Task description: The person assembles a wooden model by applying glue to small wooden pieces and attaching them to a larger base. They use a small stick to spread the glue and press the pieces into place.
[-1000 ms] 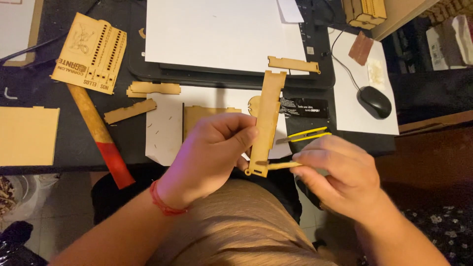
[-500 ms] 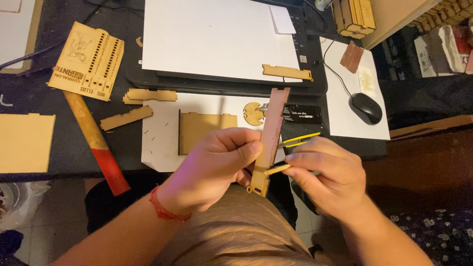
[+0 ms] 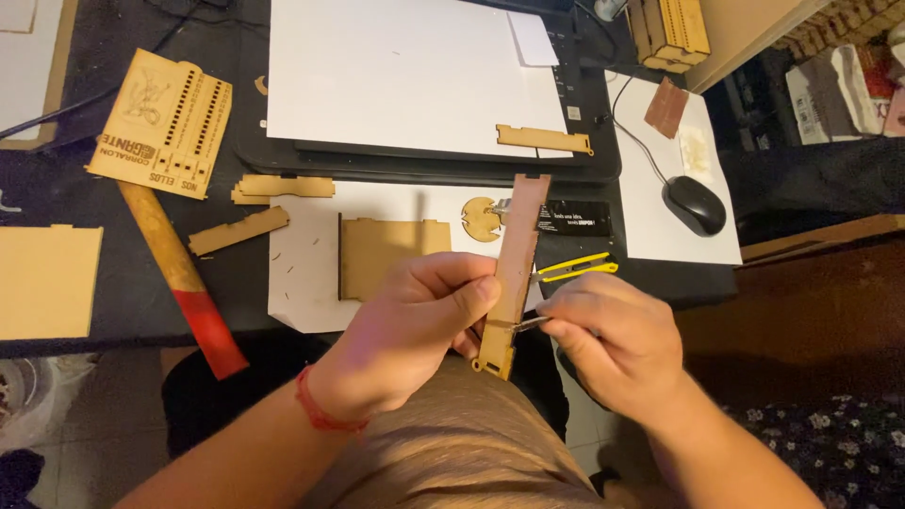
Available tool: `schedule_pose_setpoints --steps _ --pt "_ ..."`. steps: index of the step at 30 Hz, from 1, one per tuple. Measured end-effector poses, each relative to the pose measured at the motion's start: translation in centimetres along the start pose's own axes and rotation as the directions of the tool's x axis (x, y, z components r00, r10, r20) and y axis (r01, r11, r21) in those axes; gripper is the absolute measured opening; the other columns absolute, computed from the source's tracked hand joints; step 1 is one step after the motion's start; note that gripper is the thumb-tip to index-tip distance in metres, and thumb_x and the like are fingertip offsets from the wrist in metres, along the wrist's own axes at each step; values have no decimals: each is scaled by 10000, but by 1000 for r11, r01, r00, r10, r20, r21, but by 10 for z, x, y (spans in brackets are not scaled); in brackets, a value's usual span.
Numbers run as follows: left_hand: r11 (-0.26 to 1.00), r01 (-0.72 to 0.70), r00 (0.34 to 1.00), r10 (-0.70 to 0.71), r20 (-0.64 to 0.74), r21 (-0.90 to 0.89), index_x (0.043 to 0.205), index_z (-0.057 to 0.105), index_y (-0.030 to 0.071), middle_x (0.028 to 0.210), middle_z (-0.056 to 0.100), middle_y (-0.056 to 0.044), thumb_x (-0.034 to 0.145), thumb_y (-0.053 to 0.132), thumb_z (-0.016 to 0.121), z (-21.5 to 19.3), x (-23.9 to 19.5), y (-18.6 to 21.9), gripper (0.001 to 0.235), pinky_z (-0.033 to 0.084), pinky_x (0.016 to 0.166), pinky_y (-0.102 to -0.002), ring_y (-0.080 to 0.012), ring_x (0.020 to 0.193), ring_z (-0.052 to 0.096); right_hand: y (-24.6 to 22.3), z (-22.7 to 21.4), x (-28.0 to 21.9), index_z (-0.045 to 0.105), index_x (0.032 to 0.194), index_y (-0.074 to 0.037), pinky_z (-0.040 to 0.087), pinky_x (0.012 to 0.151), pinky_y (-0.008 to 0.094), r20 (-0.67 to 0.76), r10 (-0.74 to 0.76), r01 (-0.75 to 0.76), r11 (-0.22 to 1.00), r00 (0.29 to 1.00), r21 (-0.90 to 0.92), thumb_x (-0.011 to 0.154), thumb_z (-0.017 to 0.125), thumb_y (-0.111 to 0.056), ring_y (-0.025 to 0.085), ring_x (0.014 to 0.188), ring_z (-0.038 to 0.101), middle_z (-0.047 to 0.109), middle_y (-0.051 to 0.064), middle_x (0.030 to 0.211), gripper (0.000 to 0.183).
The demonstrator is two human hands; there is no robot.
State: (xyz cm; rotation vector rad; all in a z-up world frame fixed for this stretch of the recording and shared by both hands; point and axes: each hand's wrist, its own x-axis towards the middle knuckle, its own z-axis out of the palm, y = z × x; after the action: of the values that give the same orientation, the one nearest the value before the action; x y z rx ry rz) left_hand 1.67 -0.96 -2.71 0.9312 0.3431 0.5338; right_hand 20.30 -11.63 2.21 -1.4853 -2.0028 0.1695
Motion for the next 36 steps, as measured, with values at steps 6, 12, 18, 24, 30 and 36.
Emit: schedule_pose_setpoints --steps 6,12,18,24,30,36 --pt "859 -42 960 176 -217 510 705 619 126 564 508 39 927 181 615 11 -17 24 229 472 525 -224 -89 533 631 -4 -14 1 666 885 59 541 655 322 -106 -143 133 987 984 -94 860 663 -48 266 673 638 654 161 777 110" --pt "821 -53 952 213 -220 568 774 708 123 617 574 31 908 191 632 12 -17 21 168 495 538 -236 -89 529 632 -7 -21 14 674 921 24 506 657 331 -12 -208 201 959 978 -202 875 695 -69 253 663 623 673 133 805 106" --pt "701 -134 950 293 -111 701 760 667 145 625 560 42 930 237 627 11 -19 20 197 427 625 -276 -125 651 525 -7 -34 26 665 888 32 491 641 327 -1 -174 171 966 985 -192 885 683 -50 234 636 602 673 96 763 84" --pt "725 -170 954 291 -72 668 857 716 142 653 585 38 936 214 612 10 -20 21 149 426 629 -270 -125 655 528 5 -40 31 661 927 5 425 600 296 -54 -40 30 984 998 -173 963 584 -129 204 605 544 630 94 745 159" --pt "895 -58 994 91 -55 443 959 753 102 697 553 45 963 225 600 9 -19 20 197 399 574 -245 -85 629 483 19 -29 33 628 939 -28 436 626 302 10 1 -2 997 1000 71 999 501 -202 197 651 551 620 66 775 223" --pt "970 -29 1000 26 15 240 979 736 44 717 552 32 974 197 597 1 -13 9 207 406 602 -246 -95 646 468 17 -25 29 634 915 -30 449 625 292 -53 34 -32 999 998 42 988 520 -209 181 635 565 616 58 744 225"
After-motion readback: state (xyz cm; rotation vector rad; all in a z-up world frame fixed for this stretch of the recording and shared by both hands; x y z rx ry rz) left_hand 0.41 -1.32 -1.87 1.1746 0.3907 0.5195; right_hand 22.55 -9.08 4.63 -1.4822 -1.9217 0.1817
